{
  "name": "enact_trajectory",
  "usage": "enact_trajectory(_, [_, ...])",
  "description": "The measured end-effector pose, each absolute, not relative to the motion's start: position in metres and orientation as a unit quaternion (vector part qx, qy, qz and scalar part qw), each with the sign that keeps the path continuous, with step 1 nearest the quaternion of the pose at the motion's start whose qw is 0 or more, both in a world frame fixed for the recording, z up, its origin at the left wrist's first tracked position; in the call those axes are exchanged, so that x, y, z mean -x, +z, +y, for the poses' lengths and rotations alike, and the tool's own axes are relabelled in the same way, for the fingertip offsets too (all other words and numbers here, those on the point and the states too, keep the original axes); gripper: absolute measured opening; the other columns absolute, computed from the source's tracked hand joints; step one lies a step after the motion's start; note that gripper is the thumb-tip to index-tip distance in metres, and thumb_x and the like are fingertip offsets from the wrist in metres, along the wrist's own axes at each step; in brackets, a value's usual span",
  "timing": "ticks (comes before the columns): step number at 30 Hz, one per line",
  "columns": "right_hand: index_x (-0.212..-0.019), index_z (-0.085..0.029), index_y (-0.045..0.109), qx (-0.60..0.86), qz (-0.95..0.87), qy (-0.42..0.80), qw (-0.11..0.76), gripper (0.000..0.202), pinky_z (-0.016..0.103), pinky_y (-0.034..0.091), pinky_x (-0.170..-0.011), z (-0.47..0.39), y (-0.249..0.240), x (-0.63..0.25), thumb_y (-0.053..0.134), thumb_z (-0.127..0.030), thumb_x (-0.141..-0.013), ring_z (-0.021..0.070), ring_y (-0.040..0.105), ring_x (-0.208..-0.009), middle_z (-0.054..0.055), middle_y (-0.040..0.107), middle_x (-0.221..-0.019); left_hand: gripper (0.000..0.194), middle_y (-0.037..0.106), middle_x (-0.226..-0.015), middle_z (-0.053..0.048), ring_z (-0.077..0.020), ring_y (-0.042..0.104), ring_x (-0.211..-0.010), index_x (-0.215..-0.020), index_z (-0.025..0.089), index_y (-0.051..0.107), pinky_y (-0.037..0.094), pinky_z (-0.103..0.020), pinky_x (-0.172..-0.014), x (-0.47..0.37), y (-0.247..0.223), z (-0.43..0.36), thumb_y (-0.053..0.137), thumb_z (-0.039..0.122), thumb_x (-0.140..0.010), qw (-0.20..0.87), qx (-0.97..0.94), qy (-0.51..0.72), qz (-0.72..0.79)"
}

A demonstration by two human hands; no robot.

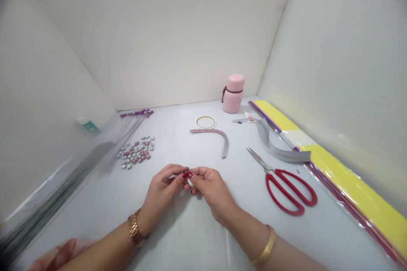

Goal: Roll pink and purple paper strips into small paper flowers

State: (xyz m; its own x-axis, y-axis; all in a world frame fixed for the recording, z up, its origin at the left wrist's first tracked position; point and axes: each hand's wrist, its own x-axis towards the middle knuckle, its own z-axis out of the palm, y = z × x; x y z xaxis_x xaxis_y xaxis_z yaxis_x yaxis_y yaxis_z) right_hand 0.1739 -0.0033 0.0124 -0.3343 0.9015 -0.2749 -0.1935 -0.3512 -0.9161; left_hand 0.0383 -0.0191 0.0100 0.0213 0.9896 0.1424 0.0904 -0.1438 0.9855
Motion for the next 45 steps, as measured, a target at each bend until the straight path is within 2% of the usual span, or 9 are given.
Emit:
enact_trajectory(5, [-0.071, -0.014, 0.064, 0.432, -0.423, 0.699, 0.382, 0.017, 0.022, 0.034, -0.049, -0.0032, 0.0102, -0.1743, 0.06, -0.031, -0.071, 0.0104, 0.052, -0.053, 0.002, 0.064, -0.06, 0.014, 0.063, -0.069, -0.003, -0.0142, 0.058, -0.063, -0.078, 0.015, 0.064, 0.047, -0.025, -0.062, -0.0372, 0.0072, -0.0187, 0.056, 0.027, -0.075, 0.477, -0.499, 0.513, 0.511])
enact_trajectory(11, [-0.07, -0.015, 0.063, 0.435, -0.447, 0.69, 0.367, 0.011, 0.022, 0.035, -0.051, -0.0034, 0.0084, -0.1732, 0.058, -0.024, -0.072, 0.0103, 0.053, -0.055, 0.001, 0.064, -0.061, 0.015, 0.064, -0.067, -0.004, -0.0133, 0.057, -0.06, -0.078, 0.013, 0.063, 0.045, -0.024, -0.059, -0.0361, 0.0019, -0.016, 0.059, 0.027, -0.073, 0.503, -0.445, 0.519, 0.529])
enact_trajectory(20, [-0.074, -0.014, 0.065, 0.405, -0.411, 0.723, 0.38, 0.017, 0.021, 0.035, -0.053, -0.0049, 0.0143, -0.1731, 0.06, -0.03, -0.073, 0.0108, 0.054, -0.06, 0.003, 0.064, -0.066, 0.013, 0.061, -0.076, -0.003, -0.0142, 0.058, -0.072, -0.08, 0.019, 0.065, 0.045, -0.025, -0.066, -0.0352, 0.0092, -0.0229, 0.053, 0.015, -0.077, 0.32, -0.604, 0.509, 0.523])
enact_trajectory(24, [-0.069, -0.014, 0.065, 0.404, -0.39, 0.729, 0.392, 0.017, 0.02, 0.034, -0.051, -0.004, 0.0149, -0.174, 0.062, -0.031, -0.072, 0.0089, 0.051, -0.055, 0.002, 0.063, -0.061, 0.018, 0.061, -0.081, -0.004, -0.0142, 0.058, -0.075, -0.084, 0.02, 0.066, 0.046, -0.025, -0.068, -0.0349, 0.0114, -0.0238, 0.052, 0.013, -0.079, 0.305, -0.646, 0.5, 0.49])
enact_trajectory(28, [-0.071, -0.014, 0.066, 0.404, -0.378, 0.728, 0.404, 0.014, 0.02, 0.034, -0.05, -0.0037, 0.014, -0.1756, 0.064, -0.027, -0.07, 0.0085, 0.051, -0.054, 0.002, 0.063, -0.06, 0.016, 0.062, -0.085, -0.005, -0.0158, 0.058, -0.08, -0.085, 0.02, 0.067, 0.046, -0.027, -0.073, -0.0355, 0.0104, -0.0219, 0.054, 0.015, -0.078, 0.334, -0.639, 0.498, 0.482])
enact_trajectory(31, [-0.076, -0.014, 0.066, 0.401, -0.38, 0.725, 0.41, 0.012, 0.02, 0.036, -0.053, -0.0034, 0.0124, -0.1753, 0.064, -0.025, -0.07, 0.0096, 0.053, -0.058, 0.002, 0.063, -0.062, 0.016, 0.063, -0.088, -0.006, -0.0164, 0.059, -0.08, -0.089, 0.018, 0.066, 0.047, -0.027, -0.072, -0.0364, 0.0074, -0.0202, 0.056, 0.02, -0.077, 0.409, -0.572, 0.518, 0.488])
enact_trajectory(35, [-0.077, -0.014, 0.066, 0.406, -0.401, 0.714, 0.406, 0.013, 0.02, 0.035, -0.052, -0.0025, 0.0104, -0.1739, 0.063, -0.025, -0.07, 0.0098, 0.053, -0.058, 0.001, 0.064, -0.062, 0.019, 0.066, -0.075, -0.005, -0.0158, 0.06, -0.071, -0.09, 0.015, 0.064, 0.047, -0.027, -0.068, -0.0385, 0.0049, -0.0194, 0.058, 0.026, -0.076, 0.508, -0.49, 0.507, 0.494])
enact_trajectory(39, [-0.072, -0.014, 0.064, 0.43, -0.426, 0.689, 0.399, 0.012, 0.02, 0.035, -0.05, -0.0019, 0.0097, -0.1741, 0.061, -0.025, -0.071, 0.0101, 0.053, -0.057, 0.002, 0.063, -0.061, 0.013, 0.067, -0.07, -0.003, -0.0139, 0.06, -0.065, -0.079, 0.014, 0.064, 0.046, -0.025, -0.065, -0.0394, 0.0065, -0.0192, 0.06, 0.025, -0.074, 0.52, -0.457, 0.513, 0.506])
enact_trajectory(45, [-0.075, -0.014, 0.064, 0.445, -0.5, 0.637, 0.384, 0.011, 0.022, 0.037, -0.052, -0.0035, 0.01, -0.1738, 0.056, -0.022, -0.073, 0.0105, 0.052, -0.056, 0.001, 0.062, -0.061, 0.014, 0.066, -0.072, -0.004, -0.0129, 0.058, -0.067, -0.078, 0.014, 0.064, 0.045, -0.024, -0.065, -0.0378, 0.0056, -0.0175, 0.061, 0.026, -0.072, 0.511, -0.425, 0.528, 0.528])
